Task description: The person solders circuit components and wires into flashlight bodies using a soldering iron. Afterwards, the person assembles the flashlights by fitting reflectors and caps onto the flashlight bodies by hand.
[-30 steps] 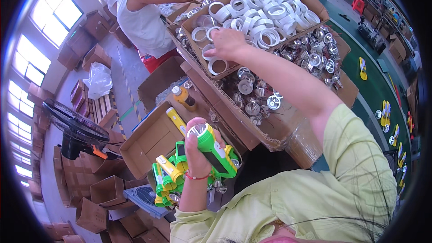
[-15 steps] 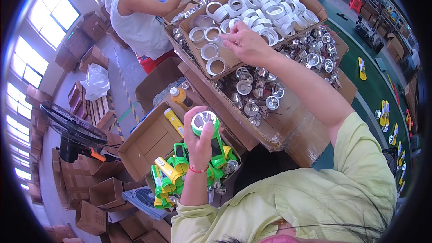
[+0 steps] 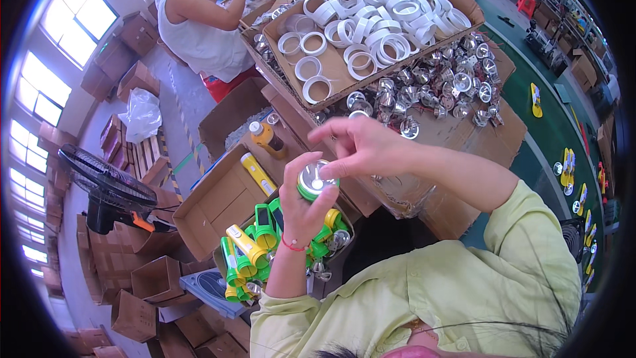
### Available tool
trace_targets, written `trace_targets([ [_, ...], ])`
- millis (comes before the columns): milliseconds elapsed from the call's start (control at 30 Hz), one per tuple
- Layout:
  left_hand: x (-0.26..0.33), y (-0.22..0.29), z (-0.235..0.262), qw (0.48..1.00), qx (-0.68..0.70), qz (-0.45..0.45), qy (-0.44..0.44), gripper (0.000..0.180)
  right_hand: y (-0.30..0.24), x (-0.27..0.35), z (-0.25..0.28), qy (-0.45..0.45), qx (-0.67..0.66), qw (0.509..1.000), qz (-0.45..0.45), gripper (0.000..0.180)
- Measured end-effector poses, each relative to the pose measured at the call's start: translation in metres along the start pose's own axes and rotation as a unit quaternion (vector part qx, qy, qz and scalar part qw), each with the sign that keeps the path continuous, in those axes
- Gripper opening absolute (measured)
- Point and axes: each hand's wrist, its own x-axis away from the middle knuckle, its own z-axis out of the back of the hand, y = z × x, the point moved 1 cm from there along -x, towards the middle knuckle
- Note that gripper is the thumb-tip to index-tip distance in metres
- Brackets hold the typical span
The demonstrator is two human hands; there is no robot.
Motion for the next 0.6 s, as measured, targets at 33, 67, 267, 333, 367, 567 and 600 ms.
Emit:
trace_targets([
  [33,0.002,-0.006,-0.001,0.998,0.05,0.004,0.038,0.047,0.001,-0.01,0.007,0.056,0.048,0.995,0.07,0.037],
  [67,0.002,-0.005,0.0,0.998,0.049,0.004,0.04,0.047,0.002,-0.022,0.015,0.11,0.096,0.979,0.139,0.032],
  [267,0.001,-0.002,-0.002,0.991,0.121,0.031,0.04,0.04,0.004,-0.111,0.075,0.277,0.577,0.721,0.267,0.018],
  [333,0.002,-0.005,0.0,0.995,0.091,0.013,0.039,0.039,0.001,-0.125,0.071,0.278,0.702,0.622,0.207,0.013],
  [367,0.002,-0.002,-0.001,0.992,0.115,0.032,0.038,0.039,0.0,-0.123,0.074,0.291,0.702,0.602,0.245,0.013],
  [567,0.001,-0.008,0.004,0.969,0.211,0.116,0.058,0.037,-0.007,-0.048,0.013,0.358,0.439,0.732,0.378,0.021],
  [600,-0.001,-0.006,0.003,0.967,0.217,0.116,0.069,0.038,0.006,-0.034,-0.001,0.321,0.447,0.708,0.442,0.025],
])
